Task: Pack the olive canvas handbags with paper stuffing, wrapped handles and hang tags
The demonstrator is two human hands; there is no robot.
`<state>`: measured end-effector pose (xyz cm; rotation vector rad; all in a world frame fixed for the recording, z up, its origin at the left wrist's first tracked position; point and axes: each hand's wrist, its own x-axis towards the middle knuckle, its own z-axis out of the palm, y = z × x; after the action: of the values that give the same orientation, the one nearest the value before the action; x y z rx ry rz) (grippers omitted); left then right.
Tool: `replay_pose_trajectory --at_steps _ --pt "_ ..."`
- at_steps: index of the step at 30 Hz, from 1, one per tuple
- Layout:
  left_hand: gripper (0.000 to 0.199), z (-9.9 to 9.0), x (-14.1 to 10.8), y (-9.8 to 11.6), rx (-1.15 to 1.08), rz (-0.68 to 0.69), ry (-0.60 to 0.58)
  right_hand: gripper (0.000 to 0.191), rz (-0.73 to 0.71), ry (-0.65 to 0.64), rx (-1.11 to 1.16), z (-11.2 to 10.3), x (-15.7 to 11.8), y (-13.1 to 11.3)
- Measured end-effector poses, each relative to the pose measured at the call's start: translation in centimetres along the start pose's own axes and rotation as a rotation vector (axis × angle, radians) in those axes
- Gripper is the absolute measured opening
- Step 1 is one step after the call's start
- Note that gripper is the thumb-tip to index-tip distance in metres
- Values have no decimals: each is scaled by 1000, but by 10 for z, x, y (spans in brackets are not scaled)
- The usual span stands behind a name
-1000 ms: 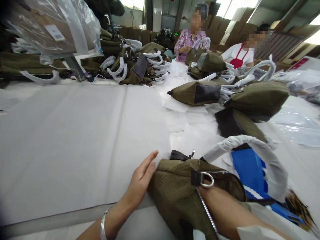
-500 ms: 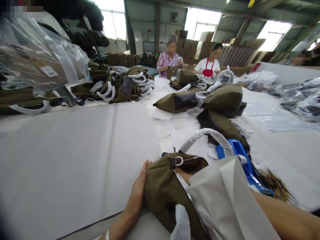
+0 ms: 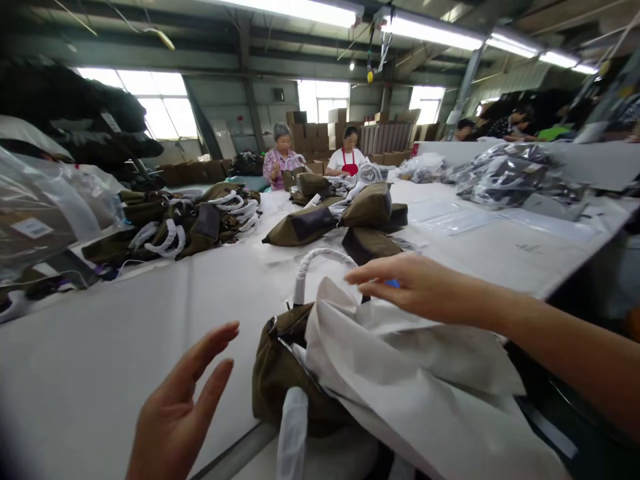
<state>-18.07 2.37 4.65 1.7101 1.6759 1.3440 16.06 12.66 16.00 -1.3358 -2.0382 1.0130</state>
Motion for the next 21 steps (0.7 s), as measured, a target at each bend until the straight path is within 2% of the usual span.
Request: replay_pose_trajectory --at_steps 2,4,5,7,9,11,13,15,17,19,20,21 --pt "53 1 15 40 -43 229 -208 38 26 244 -341 -30 -39 17" --pt "79 12 32 72 -84 352 -403 44 157 379 -434 -42 -78 41" --pt "93 19 42 85 -98 391 -477 44 232 400 -418 -43 -95 53" --pt "112 36 59 104 -109 438 -634 42 398 381 -253 -33 -122 71" --pt "120 54 70 116 -108 476 -820 42 520 272 58 -17 -136 76" --pt "126 72 75 123 -104 506 -999 45 513 130 424 0 -137 69" --pt "134 90 73 126 -99 540 -1106 40 372 51 727 12 -127 53" --pt "139 107 68 125 -122 548 -1096 44 216 52 918 19 -111 35" --pt "136 119 62 121 -193 490 -991 55 147 -23 1031 20 -94 23" --pt "121 124 59 115 -260 389 -863 64 71 -143 1088 20 -80 20" --pt "111 124 58 112 -271 349 -800 66 19 -166 1082 20 -74 24" --pt "100 122 57 109 -265 325 -739 67 -34 -129 1048 21 -68 30"
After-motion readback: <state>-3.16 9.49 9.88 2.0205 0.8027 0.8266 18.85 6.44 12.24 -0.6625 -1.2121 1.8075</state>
